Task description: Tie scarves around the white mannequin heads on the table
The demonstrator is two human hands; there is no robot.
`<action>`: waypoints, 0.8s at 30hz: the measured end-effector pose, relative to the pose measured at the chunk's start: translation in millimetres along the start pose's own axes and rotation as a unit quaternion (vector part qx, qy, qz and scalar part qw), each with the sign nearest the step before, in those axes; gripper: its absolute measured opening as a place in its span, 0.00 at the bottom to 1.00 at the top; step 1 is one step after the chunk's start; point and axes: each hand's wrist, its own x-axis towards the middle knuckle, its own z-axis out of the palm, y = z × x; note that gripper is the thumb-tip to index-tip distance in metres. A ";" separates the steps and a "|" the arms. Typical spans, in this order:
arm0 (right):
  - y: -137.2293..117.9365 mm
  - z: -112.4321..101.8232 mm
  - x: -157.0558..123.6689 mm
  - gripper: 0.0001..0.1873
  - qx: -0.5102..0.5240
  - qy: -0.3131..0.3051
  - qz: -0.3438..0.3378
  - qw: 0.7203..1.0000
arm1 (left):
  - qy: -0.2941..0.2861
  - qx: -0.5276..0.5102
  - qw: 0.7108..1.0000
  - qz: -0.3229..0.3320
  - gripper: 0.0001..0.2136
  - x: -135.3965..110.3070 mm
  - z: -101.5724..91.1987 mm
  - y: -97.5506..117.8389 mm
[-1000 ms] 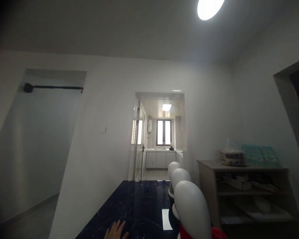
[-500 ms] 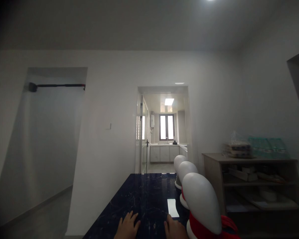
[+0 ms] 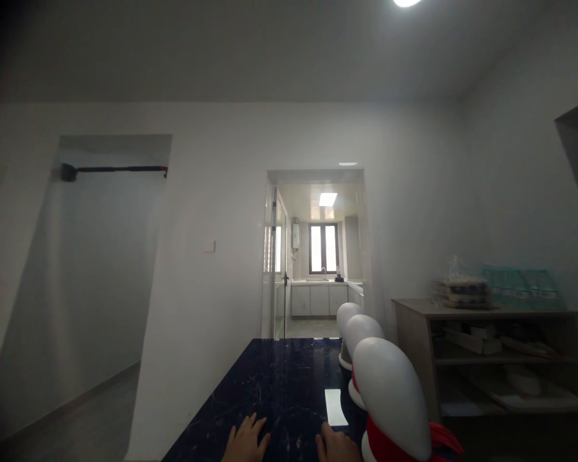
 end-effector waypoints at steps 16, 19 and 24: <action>5.2 4.1 2.4 0.17 0.020 0.002 -0.010 1.000 | 0.000 0.001 1.000 -0.003 0.32 -1.3 0.0 1.8; 5.6 5.7 1.9 0.17 0.018 0.011 -0.014 1.000 | -0.002 0.002 1.000 -0.005 0.32 -0.5 -1.0 1.9; 9.7 10.4 4.2 0.16 0.027 0.006 -0.016 0.999 | -0.008 0.005 1.000 -0.008 0.32 6.0 3.5 -2.1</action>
